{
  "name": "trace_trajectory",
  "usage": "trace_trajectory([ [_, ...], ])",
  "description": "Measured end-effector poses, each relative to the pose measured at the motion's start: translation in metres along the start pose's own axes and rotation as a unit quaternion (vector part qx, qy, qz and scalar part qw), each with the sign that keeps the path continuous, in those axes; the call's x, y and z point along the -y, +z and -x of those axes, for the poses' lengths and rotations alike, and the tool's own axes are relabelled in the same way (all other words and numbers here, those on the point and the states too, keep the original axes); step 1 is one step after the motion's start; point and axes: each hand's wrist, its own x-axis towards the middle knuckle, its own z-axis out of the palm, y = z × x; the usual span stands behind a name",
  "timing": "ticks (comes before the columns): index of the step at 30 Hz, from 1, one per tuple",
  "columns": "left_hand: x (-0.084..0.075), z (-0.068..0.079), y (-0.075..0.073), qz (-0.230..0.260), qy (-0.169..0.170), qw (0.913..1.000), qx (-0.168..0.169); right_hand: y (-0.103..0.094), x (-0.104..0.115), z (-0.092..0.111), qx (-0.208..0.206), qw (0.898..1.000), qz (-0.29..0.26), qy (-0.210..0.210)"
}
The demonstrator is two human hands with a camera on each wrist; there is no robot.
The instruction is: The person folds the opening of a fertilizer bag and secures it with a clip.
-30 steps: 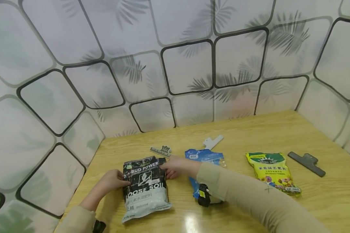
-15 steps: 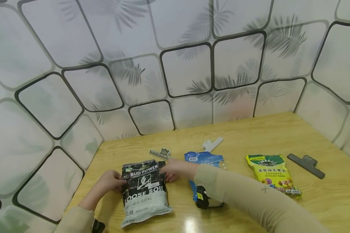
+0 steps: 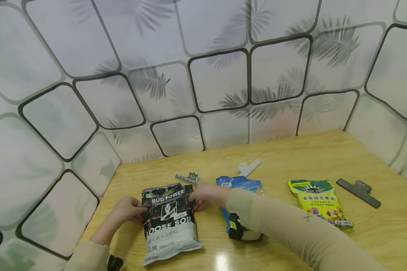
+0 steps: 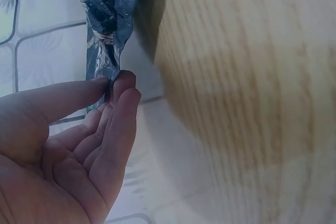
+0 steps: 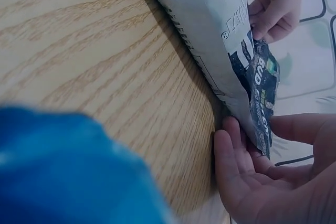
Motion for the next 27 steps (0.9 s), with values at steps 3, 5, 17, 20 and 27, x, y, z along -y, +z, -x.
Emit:
trace_trajectory([
  [3,-0.001,0.001,-0.003,0.008,0.002,1.0000,0.001,0.001,0.001,0.001,-0.020,1.000,0.005,-0.005],
  [5,-0.002,0.001,-0.005,0.008,0.006,1.0000,-0.001,0.001,0.001,0.001,-0.032,0.999,0.008,-0.010],
  [17,-0.006,0.005,-0.014,0.027,0.001,0.9996,-0.005,-0.003,0.006,0.007,-0.037,0.998,0.032,-0.048],
  [20,-0.006,0.006,-0.016,0.028,0.003,0.9996,-0.006,-0.004,0.006,0.008,-0.031,0.998,0.023,-0.051],
  [27,-0.008,0.009,-0.022,0.032,0.013,0.9994,0.000,-0.010,0.009,0.013,-0.011,0.998,0.011,-0.058],
])
